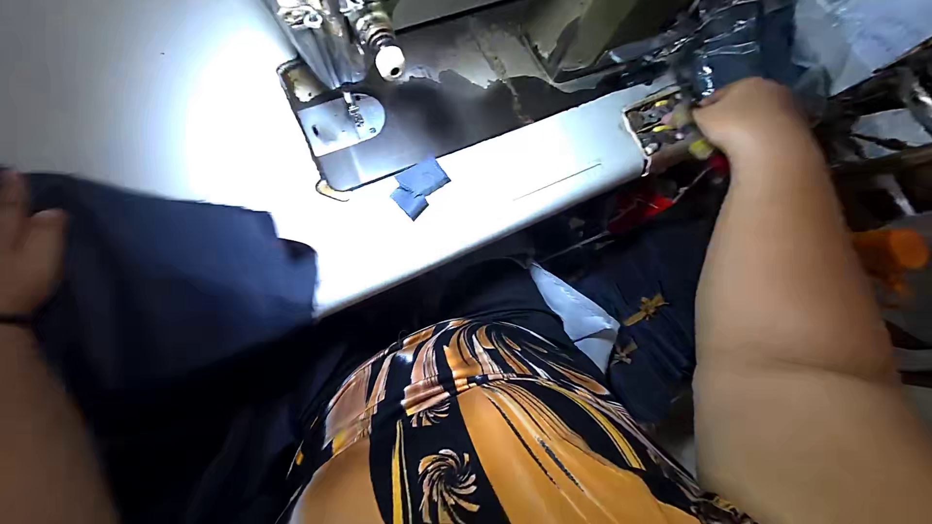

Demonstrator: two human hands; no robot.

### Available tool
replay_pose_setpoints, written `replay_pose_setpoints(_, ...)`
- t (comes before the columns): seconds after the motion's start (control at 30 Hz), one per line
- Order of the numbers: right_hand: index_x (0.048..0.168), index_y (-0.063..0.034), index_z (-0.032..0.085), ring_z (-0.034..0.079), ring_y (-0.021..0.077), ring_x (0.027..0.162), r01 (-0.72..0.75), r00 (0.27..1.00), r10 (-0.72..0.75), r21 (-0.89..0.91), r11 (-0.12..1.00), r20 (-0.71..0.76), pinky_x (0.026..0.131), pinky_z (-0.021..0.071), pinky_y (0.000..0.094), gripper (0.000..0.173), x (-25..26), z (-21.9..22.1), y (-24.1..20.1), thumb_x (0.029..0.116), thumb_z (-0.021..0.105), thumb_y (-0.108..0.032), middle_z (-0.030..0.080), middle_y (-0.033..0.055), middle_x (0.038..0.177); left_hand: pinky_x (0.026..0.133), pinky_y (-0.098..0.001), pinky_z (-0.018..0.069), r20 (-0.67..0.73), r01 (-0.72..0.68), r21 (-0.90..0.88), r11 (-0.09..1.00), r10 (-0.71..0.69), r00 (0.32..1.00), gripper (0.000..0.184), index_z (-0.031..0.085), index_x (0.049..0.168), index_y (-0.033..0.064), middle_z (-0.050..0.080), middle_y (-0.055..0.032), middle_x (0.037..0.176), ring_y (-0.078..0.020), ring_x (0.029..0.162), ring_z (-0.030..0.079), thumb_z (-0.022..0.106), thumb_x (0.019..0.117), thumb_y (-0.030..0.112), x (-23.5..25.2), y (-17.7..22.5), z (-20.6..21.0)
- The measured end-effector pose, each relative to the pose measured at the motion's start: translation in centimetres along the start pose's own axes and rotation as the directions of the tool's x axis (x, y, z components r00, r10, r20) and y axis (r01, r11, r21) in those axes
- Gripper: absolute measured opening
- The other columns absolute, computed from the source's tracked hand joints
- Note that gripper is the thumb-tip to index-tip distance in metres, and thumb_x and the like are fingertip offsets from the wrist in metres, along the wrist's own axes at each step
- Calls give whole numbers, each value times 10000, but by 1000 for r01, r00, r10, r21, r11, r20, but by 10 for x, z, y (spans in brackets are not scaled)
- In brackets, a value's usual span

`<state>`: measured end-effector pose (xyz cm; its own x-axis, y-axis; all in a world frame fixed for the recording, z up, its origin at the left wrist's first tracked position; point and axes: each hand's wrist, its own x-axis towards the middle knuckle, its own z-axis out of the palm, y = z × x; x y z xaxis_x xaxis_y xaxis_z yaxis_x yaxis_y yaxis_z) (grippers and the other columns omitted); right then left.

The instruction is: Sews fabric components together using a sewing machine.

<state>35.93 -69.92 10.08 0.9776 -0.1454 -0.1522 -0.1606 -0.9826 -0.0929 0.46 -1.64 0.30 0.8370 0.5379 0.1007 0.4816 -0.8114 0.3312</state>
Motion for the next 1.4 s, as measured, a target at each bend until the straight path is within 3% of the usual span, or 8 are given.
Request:
replay_pose_setpoints(0.13,1450,52,509,385,634,1364,297,949,-291,35,954,-119,1057,319,795,552,-13,-3,-48,1021,593,-285,411,431,1462,1078,-882,65,164,-319,159,934,293,942,694,291,1643,188,223,-156,1706,-491,1563,119,253,1058,561,-22,150,20)
replay_pose_setpoints(0.3,1123,-32,753,620,431,1066,961,267,-897,171,219,-352,914,490,571,324,-148,93,-163,952,590,-254,667,236,1080,1194,-737,109,177,-582,-96,808,589,789,534,515,1532,222,425,-17,1630,-298,1555,291,306,1078,412,-50,250,51)
replay_pose_setpoints(0.47,1386,-119,629,424,442,1392,758,633,-751,346,553,-187,1039,359,685,392,-140,88,-205,1007,558,-190,518,190,1473,912,-400,517,12,-539,-292,790,567,824,268,767,1097,59,655,-148,1022,-272,997,624,533,968,60,-47,257,48)
replay_pose_setpoints(0.57,1114,-40,707,595,396,1101,834,452,-840,478,277,-301,888,477,577,274,-161,109,-210,915,623,-209,655,187,1111,840,-407,522,160,-437,-281,855,491,857,278,738,1075,46,637,-128,968,-248,938,626,492,946,48,-43,270,42)
replay_pose_setpoints(0.77,1161,-25,700,619,323,977,868,292,-894,486,100,-339,855,478,529,526,-162,122,-204,806,811,-397,699,130,1024,822,-456,465,479,-445,-257,858,513,713,229,703,848,-5,584,-144,940,-276,944,583,512,962,47,-17,283,18)
replay_pose_setpoints(0.97,1019,-38,694,600,298,935,879,279,-906,464,108,-318,805,458,468,327,-164,119,-203,767,773,-231,669,110,930,881,-512,531,360,-669,-247,701,708,608,369,725,1298,249,623,-125,1239,-326,1156,593,625,973,104,-29,276,22)
replay_pose_setpoints(1.2,1110,-163,802,571,308,1001,935,181,-937,349,69,-299,861,428,493,284,-163,124,-200,917,612,-250,646,104,979,642,-439,539,9,-889,-32,457,889,457,230,754,1042,45,684,-148,895,-331,819,681,525,1014,42,-40,264,38)
replay_pose_setpoints(1.4,1149,-167,792,610,338,1020,970,182,-938,211,121,-297,886,457,526,305,-168,128,-203,1033,548,-308,673,134,1022,824,-601,522,580,-629,43,776,494,648,149,748,933,61,710,-150,933,-363,965,689,611,985,87,-52,257,-33)
